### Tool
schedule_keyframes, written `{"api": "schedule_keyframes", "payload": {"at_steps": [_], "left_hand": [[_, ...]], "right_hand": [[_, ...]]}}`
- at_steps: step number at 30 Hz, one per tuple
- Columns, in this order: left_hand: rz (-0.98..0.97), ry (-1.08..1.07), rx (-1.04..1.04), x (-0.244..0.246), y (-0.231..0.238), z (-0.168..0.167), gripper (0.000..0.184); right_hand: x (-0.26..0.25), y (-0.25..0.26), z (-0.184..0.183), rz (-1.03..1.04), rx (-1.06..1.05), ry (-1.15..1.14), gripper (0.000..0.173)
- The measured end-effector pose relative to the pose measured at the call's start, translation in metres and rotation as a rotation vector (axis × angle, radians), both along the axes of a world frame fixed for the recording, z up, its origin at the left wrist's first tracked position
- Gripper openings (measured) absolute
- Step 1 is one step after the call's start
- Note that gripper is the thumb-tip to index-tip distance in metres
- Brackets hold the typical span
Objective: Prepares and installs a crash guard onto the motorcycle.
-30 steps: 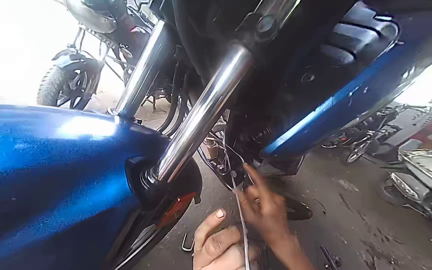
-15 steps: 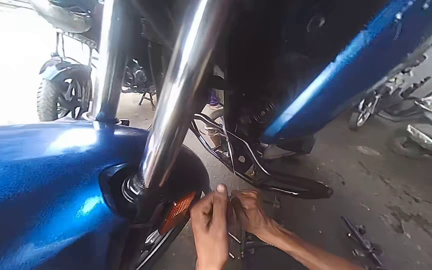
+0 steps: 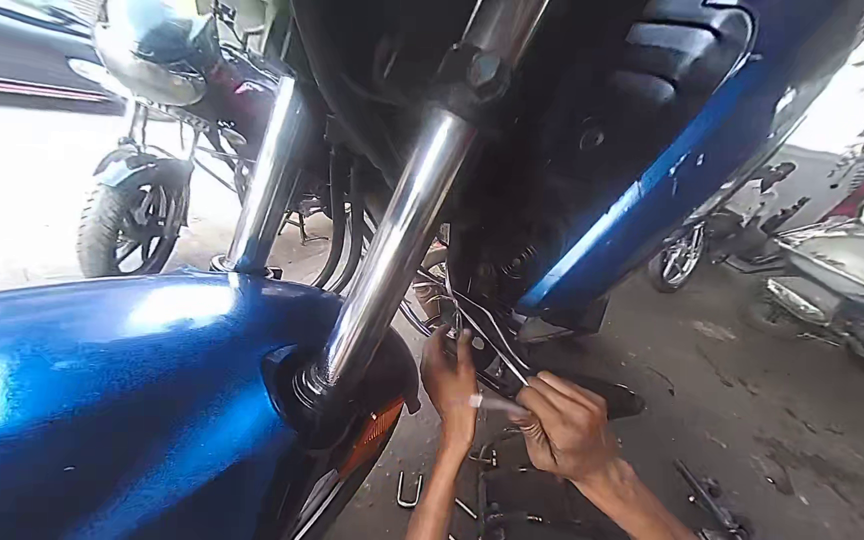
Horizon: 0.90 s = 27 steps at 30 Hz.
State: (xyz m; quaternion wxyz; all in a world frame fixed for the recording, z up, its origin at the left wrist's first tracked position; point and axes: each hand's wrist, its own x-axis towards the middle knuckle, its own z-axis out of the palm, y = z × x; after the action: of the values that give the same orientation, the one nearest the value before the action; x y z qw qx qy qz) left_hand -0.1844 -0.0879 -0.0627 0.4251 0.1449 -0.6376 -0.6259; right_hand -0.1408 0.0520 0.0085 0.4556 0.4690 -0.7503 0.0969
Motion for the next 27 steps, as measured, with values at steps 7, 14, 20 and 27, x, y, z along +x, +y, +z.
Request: {"api": "schedule_keyframes", "payload": {"at_steps": [7,14,20,27], "left_hand": [[-0.050,0.203,-0.093,-0.008,-0.012,-0.008,0.029],[-0.004,0.184,-0.142,-0.007,-0.018,-0.009,0.029],[-0.045,0.230,-0.039,-0.013,-0.011,-0.012,0.025],[0.048,0.254,-0.020,-0.018,-0.003,-0.016,0.014]], "right_hand": [[-0.015,0.001,0.012,0.056,-0.129,-0.031,0.059],[-0.017,0.003,0.012,0.094,-0.145,-0.098,0.060],[-0.016,0.005,0.011,0.084,-0.109,-0.074,0.060],[-0.014,0.004,0.011,0.069,-0.095,-0.031,0.058]]}}
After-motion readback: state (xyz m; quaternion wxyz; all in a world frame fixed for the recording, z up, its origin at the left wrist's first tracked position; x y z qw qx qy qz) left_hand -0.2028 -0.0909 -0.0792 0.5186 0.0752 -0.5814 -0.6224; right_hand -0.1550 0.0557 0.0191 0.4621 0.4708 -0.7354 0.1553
